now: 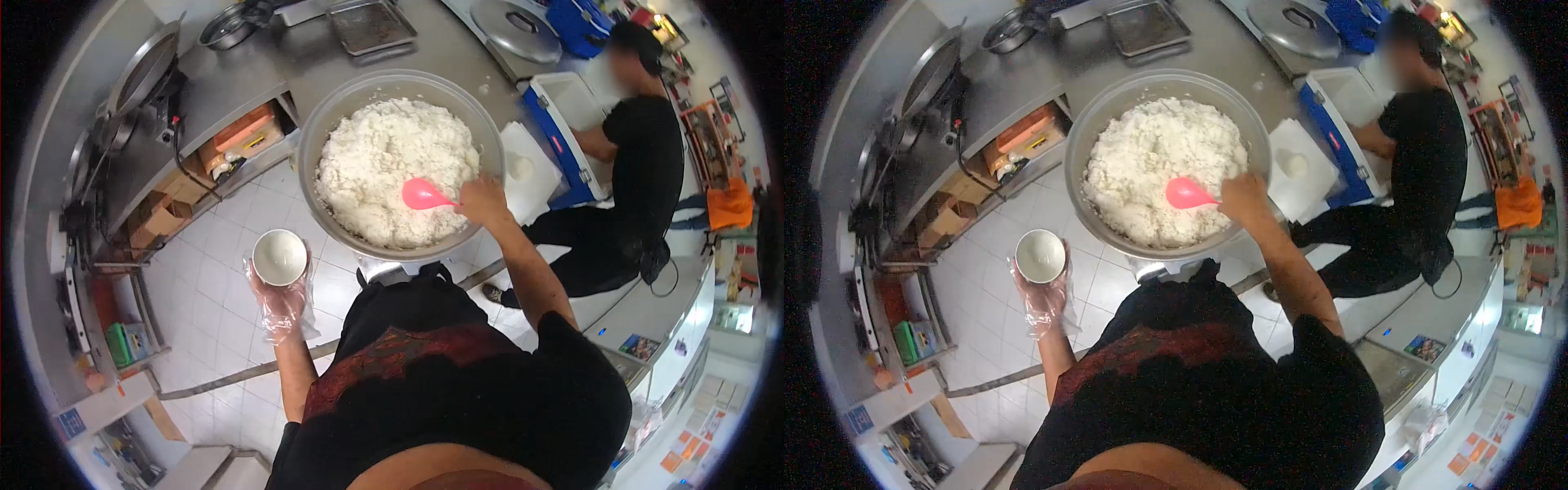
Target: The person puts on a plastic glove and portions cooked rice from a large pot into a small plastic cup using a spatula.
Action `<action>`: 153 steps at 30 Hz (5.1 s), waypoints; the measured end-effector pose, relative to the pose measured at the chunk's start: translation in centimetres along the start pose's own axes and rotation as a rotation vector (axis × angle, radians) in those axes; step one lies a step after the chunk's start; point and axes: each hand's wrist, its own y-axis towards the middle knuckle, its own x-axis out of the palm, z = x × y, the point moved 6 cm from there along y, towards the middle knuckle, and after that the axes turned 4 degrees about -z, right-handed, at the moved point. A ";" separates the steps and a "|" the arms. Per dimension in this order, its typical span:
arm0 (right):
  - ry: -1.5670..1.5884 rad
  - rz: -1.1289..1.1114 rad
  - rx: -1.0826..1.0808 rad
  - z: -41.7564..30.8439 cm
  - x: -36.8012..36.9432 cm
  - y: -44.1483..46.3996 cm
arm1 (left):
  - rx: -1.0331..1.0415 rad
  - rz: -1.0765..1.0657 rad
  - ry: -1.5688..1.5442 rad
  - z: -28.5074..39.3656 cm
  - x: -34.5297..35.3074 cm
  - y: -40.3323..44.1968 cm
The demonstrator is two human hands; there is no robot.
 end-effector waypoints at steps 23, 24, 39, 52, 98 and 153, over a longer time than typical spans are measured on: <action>-0.311 0.372 -0.319 -11.5 -2.8 6.9 | -0.125 0.023 -0.151 -0.8 -8.7 6.3; -0.250 0.416 -0.334 -10.5 -3.9 7.9 | -0.110 0.043 -0.153 -0.5 -9.3 6.2; 0.488 0.043 0.053 -9.9 1.3 14.0 | -0.113 -0.026 0.006 0.5 -7.1 6.0; 0.447 0.387 -0.046 -8.9 -12.1 3.3 | -0.251 -0.153 0.463 -13.7 10.6 14.7; 1.876 -0.225 0.185 -6.5 -1.0 -2.2 | -0.254 -0.392 0.375 -16.6 11.9 13.5; 1.711 0.369 -0.306 2.5 1.8 -13.8 | -0.082 -0.561 -0.030 -7.6 15.0 0.4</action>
